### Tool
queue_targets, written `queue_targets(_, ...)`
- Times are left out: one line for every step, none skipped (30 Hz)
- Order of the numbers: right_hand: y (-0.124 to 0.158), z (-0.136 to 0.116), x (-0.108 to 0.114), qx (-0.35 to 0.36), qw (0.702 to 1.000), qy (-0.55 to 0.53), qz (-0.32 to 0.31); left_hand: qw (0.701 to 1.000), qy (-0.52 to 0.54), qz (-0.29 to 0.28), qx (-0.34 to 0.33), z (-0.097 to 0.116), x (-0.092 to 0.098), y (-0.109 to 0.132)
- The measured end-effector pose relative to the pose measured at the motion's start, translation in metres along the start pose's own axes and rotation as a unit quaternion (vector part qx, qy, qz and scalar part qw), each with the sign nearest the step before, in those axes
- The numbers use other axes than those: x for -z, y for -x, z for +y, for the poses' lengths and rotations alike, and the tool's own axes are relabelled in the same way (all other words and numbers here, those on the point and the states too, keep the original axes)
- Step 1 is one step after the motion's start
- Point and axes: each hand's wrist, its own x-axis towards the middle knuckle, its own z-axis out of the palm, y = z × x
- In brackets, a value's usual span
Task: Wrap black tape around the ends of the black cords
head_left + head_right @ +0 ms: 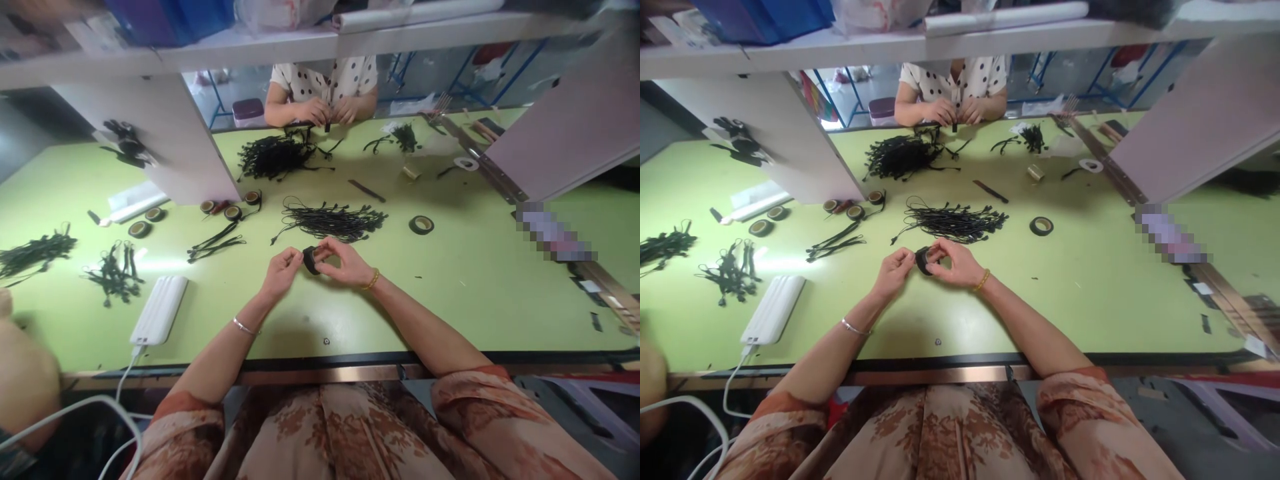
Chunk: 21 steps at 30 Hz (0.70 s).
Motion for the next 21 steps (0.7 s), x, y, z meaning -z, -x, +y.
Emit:
queue_targets(0.0,0.001,0.0,-0.017,0.999,-0.034,-0.006,0.998,-0.05,-0.005,-0.029,-0.001,0.0,0.0)
queue_targets(-0.001,0.001,0.001,-0.034,0.997,-0.074,-0.008,0.994,-0.098,-0.009,-0.054,-0.001,0.001,0.001)
queue_targets(-0.002,0.0,0.001,-0.054,0.992,-0.114,-0.008,0.987,-0.143,-0.012,-0.076,0.0,0.001,0.002)
queue_targets(-0.002,-0.001,0.002,-0.074,0.985,-0.154,-0.004,0.978,-0.183,-0.018,-0.094,0.0,0.001,0.002)
queue_targets(-0.003,-0.002,0.002,-0.094,0.977,-0.19,0.006,0.97,-0.217,-0.024,-0.109,0.001,0.002,0.003)
queue_targets(-0.004,-0.004,0.002,-0.113,0.968,-0.222,0.016,0.96,-0.248,-0.034,-0.123,0.002,0.002,0.004)
queue_targets(-0.005,-0.006,0.001,-0.128,0.96,-0.247,0.025,0.95,-0.278,-0.044,-0.134,0.002,0.002,0.004)
queue_targets(-0.005,-0.008,0.0,-0.138,0.954,-0.265,0.03,0.939,-0.31,-0.053,-0.141,0.001,0.002,0.005)
queue_targets(-0.006,-0.01,-0.002,-0.146,0.95,-0.274,0.034,0.926,-0.344,-0.063,-0.146,0.001,0.002,0.006)
queue_targets(-0.006,-0.011,-0.003,-0.152,0.949,-0.275,0.038,0.911,-0.378,-0.074,-0.148,0.0,0.001,0.006)
queue_targets(-0.006,-0.012,-0.005,-0.16,0.948,-0.27,0.043,0.895,-0.413,-0.087,-0.148,-0.001,-0.001,0.007)
queue_targets(-0.006,-0.012,-0.007,-0.169,0.948,-0.264,0.052,0.879,-0.443,-0.1,-0.147,-0.001,-0.003,0.008)
queue_targets(-0.006,-0.012,-0.009,-0.176,0.947,-0.261,0.064,0.865,-0.467,-0.111,-0.143,-0.002,-0.005,0.009)
queue_targets(-0.006,-0.012,-0.011,-0.181,0.945,-0.26,0.078,0.854,-0.487,-0.121,-0.138,-0.002,-0.007,0.009)
queue_targets(-0.006,-0.013,-0.012,-0.182,0.943,-0.264,0.091,0.845,-0.503,-0.127,-0.133,-0.002,-0.009,0.01)
queue_targets(-0.005,-0.013,-0.012,-0.178,0.941,-0.271,0.102,0.837,-0.516,-0.132,-0.129,-0.001,-0.01,0.011)
queue_targets(-0.005,-0.014,-0.013,-0.171,0.938,-0.28,0.109,0.83,-0.526,-0.136,-0.125,0.0,-0.011,0.011)
queue_targets(-0.005,-0.016,-0.013,-0.162,0.936,-0.29,0.114,0.825,-0.534,-0.14,-0.122,0.001,-0.012,0.011)
queue_targets(-0.005,-0.017,-0.012,-0.153,0.935,-0.298,0.117,0.821,-0.54,-0.143,-0.12,0.002,-0.013,0.011)
queue_targets(-0.005,-0.019,-0.012,-0.146,0.933,-0.306,0.122,0.818,-0.544,-0.145,-0.117,0.003,-0.013,0.011)
queue_targets(-0.005,-0.021,-0.012,-0.139,0.931,-0.313,0.128,0.818,-0.545,-0.144,-0.113,0.004,-0.013,0.011)
